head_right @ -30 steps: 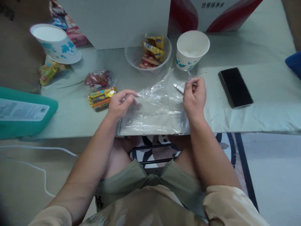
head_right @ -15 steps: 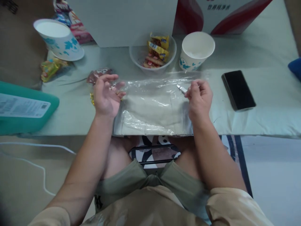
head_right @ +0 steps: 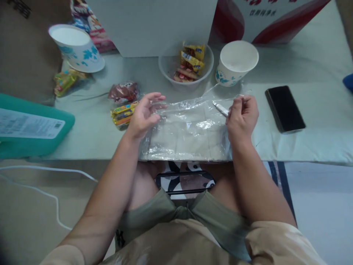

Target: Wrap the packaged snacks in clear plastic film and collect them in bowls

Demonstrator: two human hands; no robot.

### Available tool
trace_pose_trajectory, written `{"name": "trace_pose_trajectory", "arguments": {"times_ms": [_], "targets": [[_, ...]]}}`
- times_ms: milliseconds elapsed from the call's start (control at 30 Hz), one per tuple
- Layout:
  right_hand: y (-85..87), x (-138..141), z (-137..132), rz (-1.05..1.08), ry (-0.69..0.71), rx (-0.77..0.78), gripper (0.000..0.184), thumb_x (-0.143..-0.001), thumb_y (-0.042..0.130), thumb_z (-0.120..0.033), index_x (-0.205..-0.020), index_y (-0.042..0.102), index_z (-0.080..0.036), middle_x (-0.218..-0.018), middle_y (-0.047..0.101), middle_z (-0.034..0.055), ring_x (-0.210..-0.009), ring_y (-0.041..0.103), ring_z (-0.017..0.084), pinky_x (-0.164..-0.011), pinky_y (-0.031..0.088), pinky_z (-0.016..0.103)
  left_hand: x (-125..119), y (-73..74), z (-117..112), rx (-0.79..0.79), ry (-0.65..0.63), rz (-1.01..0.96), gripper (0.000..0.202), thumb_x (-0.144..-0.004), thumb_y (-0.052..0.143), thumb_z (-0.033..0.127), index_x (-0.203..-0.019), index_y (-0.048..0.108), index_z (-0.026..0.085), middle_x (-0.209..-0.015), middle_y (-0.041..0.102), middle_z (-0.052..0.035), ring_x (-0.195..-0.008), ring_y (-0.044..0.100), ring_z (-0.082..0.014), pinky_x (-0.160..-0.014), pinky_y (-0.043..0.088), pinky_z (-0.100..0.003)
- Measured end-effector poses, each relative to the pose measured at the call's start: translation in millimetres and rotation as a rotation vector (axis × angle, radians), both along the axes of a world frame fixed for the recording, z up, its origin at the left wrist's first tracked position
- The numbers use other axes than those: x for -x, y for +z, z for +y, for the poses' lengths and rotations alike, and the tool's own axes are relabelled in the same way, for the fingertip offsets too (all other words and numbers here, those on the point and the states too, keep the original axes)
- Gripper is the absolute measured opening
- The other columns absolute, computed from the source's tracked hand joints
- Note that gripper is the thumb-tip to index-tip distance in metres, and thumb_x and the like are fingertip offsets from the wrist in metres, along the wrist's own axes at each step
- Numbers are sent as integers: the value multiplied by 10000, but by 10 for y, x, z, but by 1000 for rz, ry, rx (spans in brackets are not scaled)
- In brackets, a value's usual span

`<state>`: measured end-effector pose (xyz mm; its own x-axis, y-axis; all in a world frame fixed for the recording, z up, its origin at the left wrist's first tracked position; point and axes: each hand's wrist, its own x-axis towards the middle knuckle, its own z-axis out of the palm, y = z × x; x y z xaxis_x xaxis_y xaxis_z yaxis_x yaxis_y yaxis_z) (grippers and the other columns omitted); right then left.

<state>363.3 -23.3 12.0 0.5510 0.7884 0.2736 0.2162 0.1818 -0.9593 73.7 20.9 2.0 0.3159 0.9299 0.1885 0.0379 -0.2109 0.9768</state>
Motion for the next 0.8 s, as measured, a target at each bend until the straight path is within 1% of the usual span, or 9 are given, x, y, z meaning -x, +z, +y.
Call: {"name": "trace_pose_trajectory", "arguments": {"times_ms": [100, 200, 300, 367, 467, 567, 633, 700, 800], "targets": [[20, 18, 14, -2, -7, -10, 368, -937, 667, -550, -828, 479, -253, -534, 441, -117, -362, 337, 57, -333, 218, 184, 18, -4, -3, 54, -31, 28, 465, -732, 682, 142, -1186, 621, 219, -1290, 699, -92, -1028, 730, -189, -837, 605, -294], [18, 37, 36, 10, 2, -27, 351, -932, 676, -519, -818, 490, -244, -530, 458, -119, -354, 344, 47, -320, 228, 177, 18, 7, 0, 138, 61, 18, 251, -807, 613, 123, -1044, 636, 199, -1041, 741, -56, -823, 710, -135, -757, 599, -277], [7, 61, 53, 8, 40, -32, 366, -915, 695, -546, -827, 504, -246, -535, 469, -121, -351, 347, 45, -314, 241, 180, 5, 63, -4, 110, 179, -46, 43, -883, 659, 239, -900, 638, 206, -847, 699, -21, -736, 671, -119, -688, 564, -245], [7, 75, 55, 1, 46, -70, 415, -882, 718, -602, -830, 503, -251, -536, 464, -125, -348, 341, 46, -310, 240, 184, -8, 118, -17, 75, 267, -110, 175, -911, 683, 381, -867, 628, 221, -842, 688, -23, -744, 672, -128, -628, 525, -231], [25, 70, 32, 12, 29, -171, 482, -843, 710, -696, -848, 505, -259, -523, 442, -128, -347, 332, 52, -315, 203, 188, -22, 198, -41, 64, 403, -218, 314, -915, 660, 569, -929, 605, 260, -968, 718, -35, -753, 677, -137, -494, 398, -217], [50, 32, -31, 51, 160, -115, 538, -758, 740, -751, -887, 561, -261, -546, 520, -110, -357, 339, 55, -338, 219, 199, 3, 234, -44, 52, 453, -320, 329, -904, 662, 602, -960, 583, 288, -988, 728, -24, -762, 678, -142, -518, 406, -230], [57, 6, -82, -3, 291, 45, 516, -685, 831, -682, -839, 613, -241, -597, 600, -67, -411, 432, 68, -387, 332, 219, 47, 229, -35, 87, 420, -352, 347, -898, 662, 614, -1037, 586, 306, -1020, 744, -26, -859, 717, -170, -621, 499, -257], [54, -8, -121, -77, 347, 183, 435, -680, 874, -577, -767, 630, -227, -623, 638, -36, -484, 538, 98, -462, 442, 248, 99, 212, -27, 216, 313, -326, 421, -872, 686, 610, -1147, 586, 308, -1052, 769, -44, -930, 755, -203, -684, 558, -284], [34, -22, -130, -50, 293, 238, 394, -756, 826, -566, -803, 608, -241, -616, 661, -38, -483, 590, 127, -474, 492, 270, 152, 194, -35, 445, 113, -137, 417, -807, 771, 501, -1100, 641, 233, -868, 787, -53, -736, 774, -197, -578, 558, -256]]}}
